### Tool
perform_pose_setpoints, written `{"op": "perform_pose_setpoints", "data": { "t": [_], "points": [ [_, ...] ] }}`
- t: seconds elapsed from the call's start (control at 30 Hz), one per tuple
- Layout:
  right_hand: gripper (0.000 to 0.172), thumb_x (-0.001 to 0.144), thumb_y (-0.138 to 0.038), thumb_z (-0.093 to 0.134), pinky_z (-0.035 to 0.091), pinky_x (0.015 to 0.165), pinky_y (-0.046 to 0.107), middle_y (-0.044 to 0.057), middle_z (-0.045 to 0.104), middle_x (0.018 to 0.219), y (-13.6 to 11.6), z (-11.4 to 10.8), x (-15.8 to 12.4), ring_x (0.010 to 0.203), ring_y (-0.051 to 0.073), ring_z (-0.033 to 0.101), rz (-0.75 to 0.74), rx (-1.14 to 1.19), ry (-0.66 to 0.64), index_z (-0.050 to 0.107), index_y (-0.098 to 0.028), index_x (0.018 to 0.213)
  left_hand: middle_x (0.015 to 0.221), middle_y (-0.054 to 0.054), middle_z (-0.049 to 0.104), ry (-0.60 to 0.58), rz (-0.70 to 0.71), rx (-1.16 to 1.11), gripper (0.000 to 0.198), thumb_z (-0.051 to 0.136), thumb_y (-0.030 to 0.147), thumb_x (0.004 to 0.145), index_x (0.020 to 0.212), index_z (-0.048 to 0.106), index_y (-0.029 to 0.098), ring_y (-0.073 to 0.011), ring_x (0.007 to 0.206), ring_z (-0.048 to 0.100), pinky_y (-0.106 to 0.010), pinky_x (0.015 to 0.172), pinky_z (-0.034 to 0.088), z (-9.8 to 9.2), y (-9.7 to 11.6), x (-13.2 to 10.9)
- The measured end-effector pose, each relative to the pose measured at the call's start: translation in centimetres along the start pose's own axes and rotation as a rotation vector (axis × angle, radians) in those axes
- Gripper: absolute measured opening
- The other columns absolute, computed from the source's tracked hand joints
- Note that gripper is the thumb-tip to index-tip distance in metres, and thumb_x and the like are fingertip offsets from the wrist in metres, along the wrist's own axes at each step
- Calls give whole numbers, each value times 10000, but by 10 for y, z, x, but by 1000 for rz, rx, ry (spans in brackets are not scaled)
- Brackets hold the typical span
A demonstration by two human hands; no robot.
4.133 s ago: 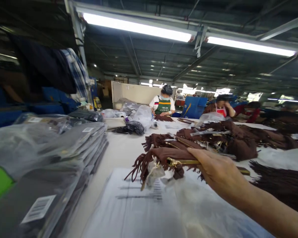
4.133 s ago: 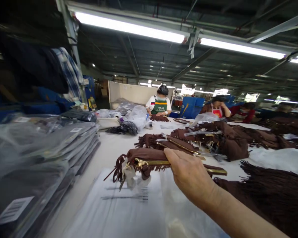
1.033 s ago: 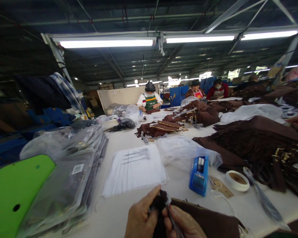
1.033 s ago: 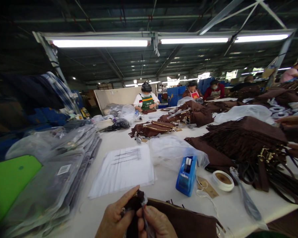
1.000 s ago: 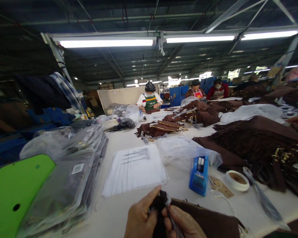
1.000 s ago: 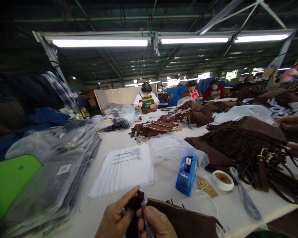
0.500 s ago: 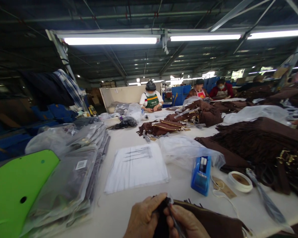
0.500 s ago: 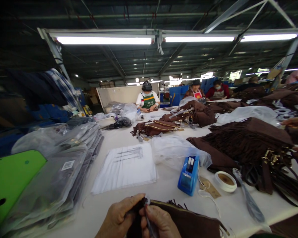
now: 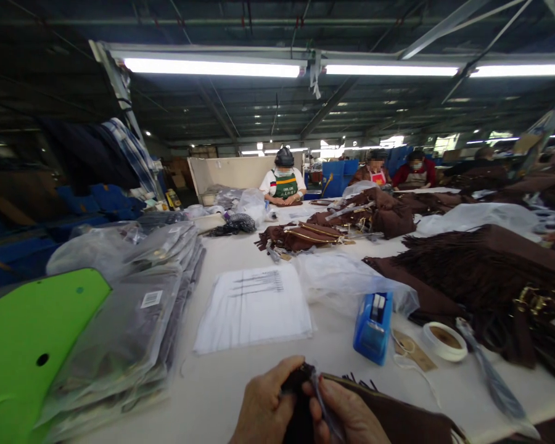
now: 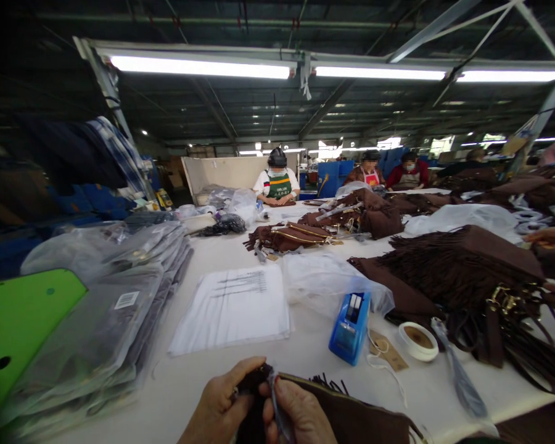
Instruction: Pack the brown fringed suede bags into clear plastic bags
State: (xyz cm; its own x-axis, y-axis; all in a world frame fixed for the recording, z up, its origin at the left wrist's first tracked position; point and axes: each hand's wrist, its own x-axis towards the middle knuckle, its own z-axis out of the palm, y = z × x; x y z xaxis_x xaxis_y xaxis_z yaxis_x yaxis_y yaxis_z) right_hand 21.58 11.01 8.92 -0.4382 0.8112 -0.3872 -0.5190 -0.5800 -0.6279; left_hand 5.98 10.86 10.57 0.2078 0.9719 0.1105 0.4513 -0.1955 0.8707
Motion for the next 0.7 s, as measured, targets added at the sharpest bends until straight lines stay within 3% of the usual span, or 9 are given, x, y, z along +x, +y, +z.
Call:
{"op": "perform_pose_setpoints", "data": {
  "t": [0.23, 0.4, 0.57, 0.7],
  "points": [
    [469, 537, -503, 780, 339, 361, 106, -24, 596, 505, 1, 3, -1, 358, 24, 505, -30, -44, 3, 657, -98, 741, 1032, 9, 679, -11, 48, 12, 500, 413, 114, 694, 1138, 605, 240, -155, 944, 627, -238, 889, 466, 1, -11, -2],
    [493, 497, -508, 796, 306, 353, 102, -35, 558, 469, 6, 2, 1, 332, 11, 470, 8, -83, 81, 644, -88, 706, 1024, 5, 682, -39, 119, 27, 537, 414, 85, 671, 1147, 602, 247, -153, 945, 627, -238, 887, 466, 1, -15, -3],
    [571, 497, -632, 725, 290, 345, 148, -45, 529, 452, 15, 7, 7, 318, 23, 423, -146, -239, 129, 629, -109, 706, 993, 12, 689, -42, 52, -53, 448, 429, 109, 687, 1065, 634, 233, -152, 929, 621, -233, 881, 451, -3, -12, -1],
    [591, 456, -662, 716, 292, 361, 172, -38, 530, 466, 21, 15, 13, 344, 41, 434, -229, -356, 193, 620, -122, 676, 922, -10, 682, -13, -62, -28, 512, 445, 145, 707, 1214, 505, 188, -167, 826, 620, -262, 795, 457, -7, -18, 1]
  ]
}}
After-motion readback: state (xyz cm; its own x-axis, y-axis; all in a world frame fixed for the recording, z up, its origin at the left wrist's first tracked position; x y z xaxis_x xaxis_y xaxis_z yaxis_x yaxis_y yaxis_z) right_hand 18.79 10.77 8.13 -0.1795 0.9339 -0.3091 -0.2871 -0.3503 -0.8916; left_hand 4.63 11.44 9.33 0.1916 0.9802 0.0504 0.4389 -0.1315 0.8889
